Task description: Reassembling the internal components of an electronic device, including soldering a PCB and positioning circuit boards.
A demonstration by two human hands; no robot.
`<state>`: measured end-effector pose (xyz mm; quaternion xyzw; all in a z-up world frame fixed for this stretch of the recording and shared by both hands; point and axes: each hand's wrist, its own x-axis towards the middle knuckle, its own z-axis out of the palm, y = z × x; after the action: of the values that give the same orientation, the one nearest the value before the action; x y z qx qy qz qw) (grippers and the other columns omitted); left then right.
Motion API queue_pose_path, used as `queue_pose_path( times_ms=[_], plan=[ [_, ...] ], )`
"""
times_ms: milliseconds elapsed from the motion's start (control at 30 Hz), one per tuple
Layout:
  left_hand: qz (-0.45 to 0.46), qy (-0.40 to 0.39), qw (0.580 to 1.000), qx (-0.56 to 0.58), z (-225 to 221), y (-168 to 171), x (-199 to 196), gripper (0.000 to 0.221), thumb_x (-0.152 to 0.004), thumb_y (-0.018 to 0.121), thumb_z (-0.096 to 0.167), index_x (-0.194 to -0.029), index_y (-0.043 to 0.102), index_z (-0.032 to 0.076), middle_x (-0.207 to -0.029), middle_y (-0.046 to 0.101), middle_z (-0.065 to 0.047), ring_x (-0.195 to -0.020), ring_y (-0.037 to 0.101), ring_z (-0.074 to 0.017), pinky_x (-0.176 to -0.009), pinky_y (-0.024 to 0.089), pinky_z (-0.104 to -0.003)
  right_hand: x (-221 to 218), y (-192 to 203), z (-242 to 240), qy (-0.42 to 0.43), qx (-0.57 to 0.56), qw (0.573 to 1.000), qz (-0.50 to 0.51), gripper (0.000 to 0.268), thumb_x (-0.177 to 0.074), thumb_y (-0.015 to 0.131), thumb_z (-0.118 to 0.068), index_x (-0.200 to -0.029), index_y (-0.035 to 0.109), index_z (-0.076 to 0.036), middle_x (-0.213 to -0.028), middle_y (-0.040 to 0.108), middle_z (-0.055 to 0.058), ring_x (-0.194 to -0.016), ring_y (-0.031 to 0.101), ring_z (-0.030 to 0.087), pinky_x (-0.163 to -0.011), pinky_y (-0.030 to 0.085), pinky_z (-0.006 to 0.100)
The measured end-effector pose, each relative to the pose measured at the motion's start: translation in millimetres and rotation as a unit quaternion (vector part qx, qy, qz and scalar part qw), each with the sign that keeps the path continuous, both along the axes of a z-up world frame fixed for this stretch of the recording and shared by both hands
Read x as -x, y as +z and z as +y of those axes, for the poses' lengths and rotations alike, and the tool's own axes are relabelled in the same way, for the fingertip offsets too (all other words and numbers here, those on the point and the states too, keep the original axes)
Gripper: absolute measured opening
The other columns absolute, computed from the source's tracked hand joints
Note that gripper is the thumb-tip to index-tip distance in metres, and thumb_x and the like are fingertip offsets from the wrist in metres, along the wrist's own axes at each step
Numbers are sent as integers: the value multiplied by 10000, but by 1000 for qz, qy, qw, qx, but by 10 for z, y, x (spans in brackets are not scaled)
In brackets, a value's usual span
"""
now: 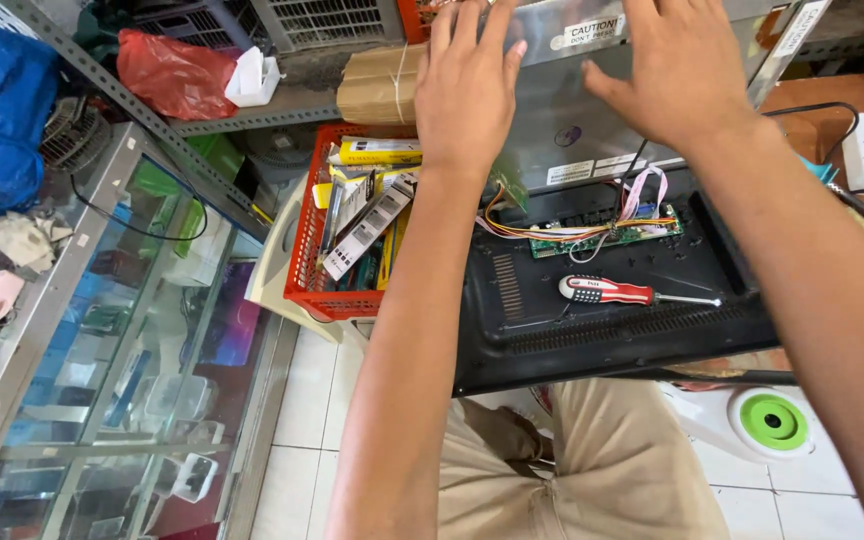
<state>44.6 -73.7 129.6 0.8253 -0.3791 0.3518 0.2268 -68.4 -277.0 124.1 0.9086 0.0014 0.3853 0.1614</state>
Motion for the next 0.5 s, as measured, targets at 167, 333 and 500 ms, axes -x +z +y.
queue_pose_path(
  times_ms=[167,333,500],
  plan=[
    [0,3,1000,10,-25,-24,-34,374,-1013,725,297,-1350,577,234,-1439,533,19,-1373,480,-272,-1004,578,-510,455,43,38,5,-58,998,-5,637,-977,853,-285,-1409,584,99,-1330,616,308,-1160,569,458,-976,483,500],
    [19,-8,1000,13,-27,5,-88,376,-1018,725,288,-1361,584,222,-1476,528,-16,-1413,468,-311,-1044,570,-546,1087,-534,-224,61,-196,978,-32,604,-987,788,37,-1498,494,169,-1493,448,336,-1360,481,524,-1071,458,596],
    [-28,-56,998,15,-32,59,-164,280,-972,719,266,-1204,633,136,-1231,617,-94,-1151,521,-383,-929,520,-517,1997,-1372,-601,-144,-306,939,54,421,-1293,640,-302,-932,660,-87,-758,636,116,-693,605,331,-685,420,467]
  ],
)
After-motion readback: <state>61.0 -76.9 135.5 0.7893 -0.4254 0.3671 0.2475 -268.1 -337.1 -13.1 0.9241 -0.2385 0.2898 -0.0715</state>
